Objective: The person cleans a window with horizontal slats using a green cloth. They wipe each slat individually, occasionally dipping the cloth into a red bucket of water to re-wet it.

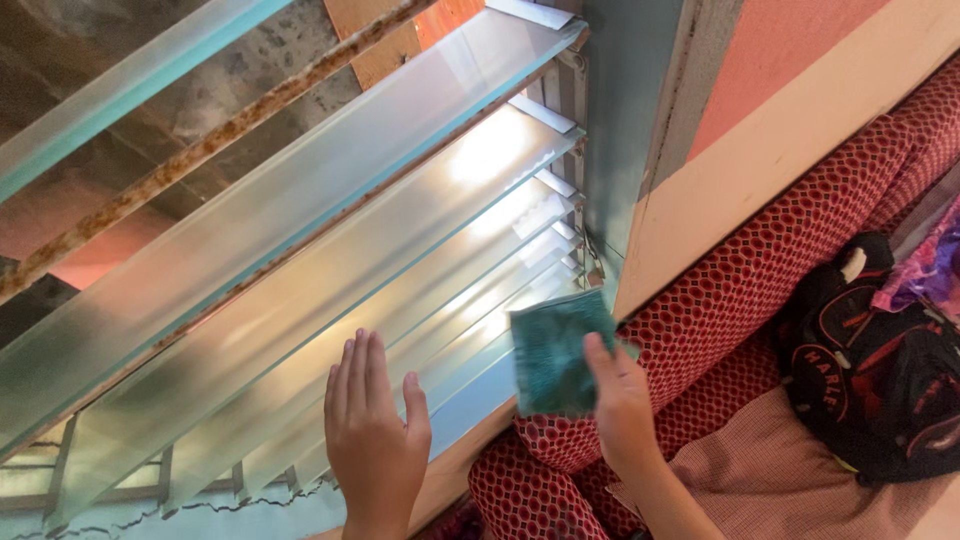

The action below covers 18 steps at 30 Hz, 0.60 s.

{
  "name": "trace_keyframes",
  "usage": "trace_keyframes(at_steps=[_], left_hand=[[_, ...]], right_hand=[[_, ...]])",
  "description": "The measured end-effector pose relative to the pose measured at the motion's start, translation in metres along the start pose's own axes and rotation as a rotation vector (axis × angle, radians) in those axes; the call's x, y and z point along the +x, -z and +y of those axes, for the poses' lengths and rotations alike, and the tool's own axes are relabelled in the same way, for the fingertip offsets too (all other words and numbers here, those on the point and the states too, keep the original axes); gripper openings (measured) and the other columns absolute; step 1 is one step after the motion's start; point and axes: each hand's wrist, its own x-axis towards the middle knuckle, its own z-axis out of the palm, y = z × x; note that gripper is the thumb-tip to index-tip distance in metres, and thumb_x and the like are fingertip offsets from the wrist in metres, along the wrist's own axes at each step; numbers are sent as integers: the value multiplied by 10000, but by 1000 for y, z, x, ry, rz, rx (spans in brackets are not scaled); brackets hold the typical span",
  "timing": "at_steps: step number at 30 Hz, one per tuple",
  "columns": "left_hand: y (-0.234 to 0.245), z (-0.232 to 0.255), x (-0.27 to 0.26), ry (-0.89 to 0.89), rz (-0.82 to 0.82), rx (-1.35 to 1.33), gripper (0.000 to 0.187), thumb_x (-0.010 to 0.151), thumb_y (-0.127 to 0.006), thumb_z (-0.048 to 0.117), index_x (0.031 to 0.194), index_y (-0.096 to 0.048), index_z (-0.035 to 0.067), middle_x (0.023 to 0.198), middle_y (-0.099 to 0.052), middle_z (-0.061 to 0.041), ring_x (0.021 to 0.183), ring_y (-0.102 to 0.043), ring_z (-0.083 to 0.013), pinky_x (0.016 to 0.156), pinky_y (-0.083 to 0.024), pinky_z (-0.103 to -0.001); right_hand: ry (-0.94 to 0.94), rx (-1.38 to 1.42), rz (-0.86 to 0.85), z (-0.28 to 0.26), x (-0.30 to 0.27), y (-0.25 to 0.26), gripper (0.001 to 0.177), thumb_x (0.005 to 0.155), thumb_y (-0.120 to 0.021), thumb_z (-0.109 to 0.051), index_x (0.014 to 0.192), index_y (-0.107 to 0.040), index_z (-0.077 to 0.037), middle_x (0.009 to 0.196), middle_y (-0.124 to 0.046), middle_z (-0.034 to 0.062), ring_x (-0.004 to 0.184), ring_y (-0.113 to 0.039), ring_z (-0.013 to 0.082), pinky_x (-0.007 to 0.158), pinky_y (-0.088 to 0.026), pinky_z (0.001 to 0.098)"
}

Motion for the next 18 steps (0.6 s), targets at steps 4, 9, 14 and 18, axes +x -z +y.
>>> trace_keyframes(at_steps=[4, 9, 14, 18], left_hand=[[-1, 2, 0, -8, 13, -20, 522, 921, -635, 184, 1386, -567, -41, 1431, -600, -193, 1382, -527, -338, 1173, -382, -479], [-3, 2, 1, 2, 11, -31, 554, 910, -639, 174, 1409, -537, -45, 1447, -575, -201, 1399, -503, -347, 1183, -362, -489], [-6, -1, 1, 3, 12, -104, 675, 763, -608, 101, 1415, -500, -38, 1471, -533, -206, 1417, -461, -363, 1193, -326, -516], [-6, -3, 0, 14, 3, -82, 586, 862, -594, 50, 1434, -495, -28, 1499, -521, -193, 1425, -457, -354, 1187, -327, -509]], right_hand=[[-199, 739, -61, -15, 31, -14, 476, 1002, -442, -392, 1324, -603, -81, 1310, -679, 106, 1181, -650, 284, 1043, -470, 492], [-91, 1049, 55, -32, 103, -96, 554, 1053, -347, -506, 1372, -545, -98, 1387, -593, 91, 1288, -519, 298, 1138, -370, 499], [-493, 854, -108, -12, 60, -116, 588, 1040, -298, -530, 1348, -569, -110, 1368, -572, 131, 1289, -498, 323, 1168, -336, 512], [-287, 989, -142, -16, 107, -85, 471, 1034, -322, -331, 1344, -554, -63, 1409, -587, 171, 1308, -533, 350, 1151, -357, 542]])
